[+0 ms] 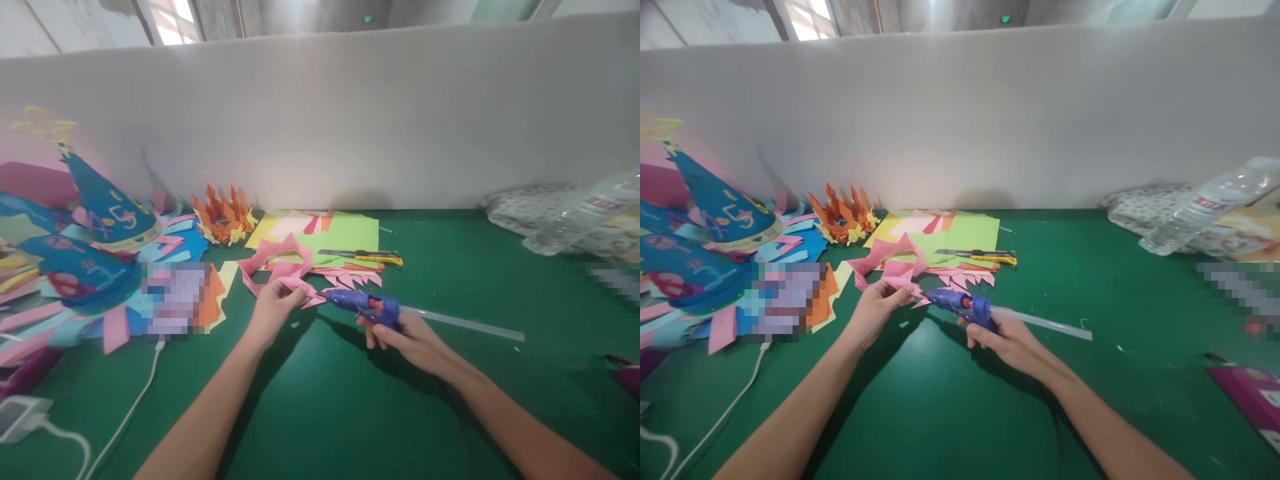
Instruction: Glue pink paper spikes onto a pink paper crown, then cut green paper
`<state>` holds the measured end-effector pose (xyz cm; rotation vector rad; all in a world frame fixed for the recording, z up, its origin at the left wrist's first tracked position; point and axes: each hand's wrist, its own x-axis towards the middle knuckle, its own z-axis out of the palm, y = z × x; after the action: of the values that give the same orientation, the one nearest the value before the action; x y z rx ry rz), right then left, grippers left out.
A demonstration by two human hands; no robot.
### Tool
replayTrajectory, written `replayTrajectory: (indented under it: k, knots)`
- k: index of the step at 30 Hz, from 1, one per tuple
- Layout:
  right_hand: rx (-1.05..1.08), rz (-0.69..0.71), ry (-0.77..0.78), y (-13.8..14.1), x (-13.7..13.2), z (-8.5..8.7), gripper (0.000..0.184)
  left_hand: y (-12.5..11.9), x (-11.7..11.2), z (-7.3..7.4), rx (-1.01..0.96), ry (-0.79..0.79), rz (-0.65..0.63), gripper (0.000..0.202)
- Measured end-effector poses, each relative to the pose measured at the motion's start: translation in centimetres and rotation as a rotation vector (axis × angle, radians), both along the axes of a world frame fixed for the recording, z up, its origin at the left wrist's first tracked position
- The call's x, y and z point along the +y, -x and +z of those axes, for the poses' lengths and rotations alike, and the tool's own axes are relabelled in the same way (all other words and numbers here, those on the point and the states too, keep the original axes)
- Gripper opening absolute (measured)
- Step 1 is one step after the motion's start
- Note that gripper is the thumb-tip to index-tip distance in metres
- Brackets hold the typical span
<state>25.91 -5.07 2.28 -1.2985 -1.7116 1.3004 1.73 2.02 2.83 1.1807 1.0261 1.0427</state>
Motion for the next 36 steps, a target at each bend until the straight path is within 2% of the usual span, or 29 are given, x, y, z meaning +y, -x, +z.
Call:
replayTrajectory:
  k: [3, 6, 9, 14, 18, 23, 26, 29, 33, 36]
  knots:
    - [0.049, -0.056, -0.044, 0.3, 0.1, 0.3, 0.037, -0.1, -0.1, 0.1, -0.024, 0.025, 0.035, 0.027]
    - [0.057, -0.246, -0.071, 1.2, 0.2, 1.0, 0.034, -1.0, -0.8, 0.2, -0.073, 0.030, 0.043, 0.027]
    - [0.053, -0.393, -0.083, 2.2, 0.3, 1.6, 0.030, -2.2, -2.0, 0.4, -0.080, -0.066, -0.014, 0.021]
    - [0.094, -0.414, -0.072, 3.1, 0.1, 1.9, 0.030, -3.5, -3.4, 0.7, -0.069, -0.126, -0.140, 0.014]
    - [0.111, -0.456, -0.090, 3.2, -0.1, 1.8, 0.029, -3.7, -3.9, 0.6, -0.065, -0.180, -0.165, 0.013]
    - [0.074, -0.536, -0.160, 3.4, -0.2, 1.3, 0.024, -4.6, -4.4, -0.1, -0.210, 0.000, -0.068, 0.029]
    - [0.063, -0.524, -0.194, 3.5, -0.3, 0.9, 0.021, -5.0, -4.6, -0.4, -0.220, 0.042, -0.069, 0.024]
    - [0.044, -0.487, -0.199, 3.6, -0.4, 0.8, 0.019, -5.1, -4.7, -0.1, -0.107, -0.031, -0.069, 0.014]
    - [0.044, -0.510, -0.206, 3.6, -0.4, 1.0, 0.023, -4.9, -5.0, 0.4, 0.012, -0.105, 0.022, 0.018]
    - [0.026, -0.519, -0.226, 3.6, -0.5, 1.1, 0.021, -4.8, -5.3, 0.1, 0.064, -0.199, 0.085, 0.018]
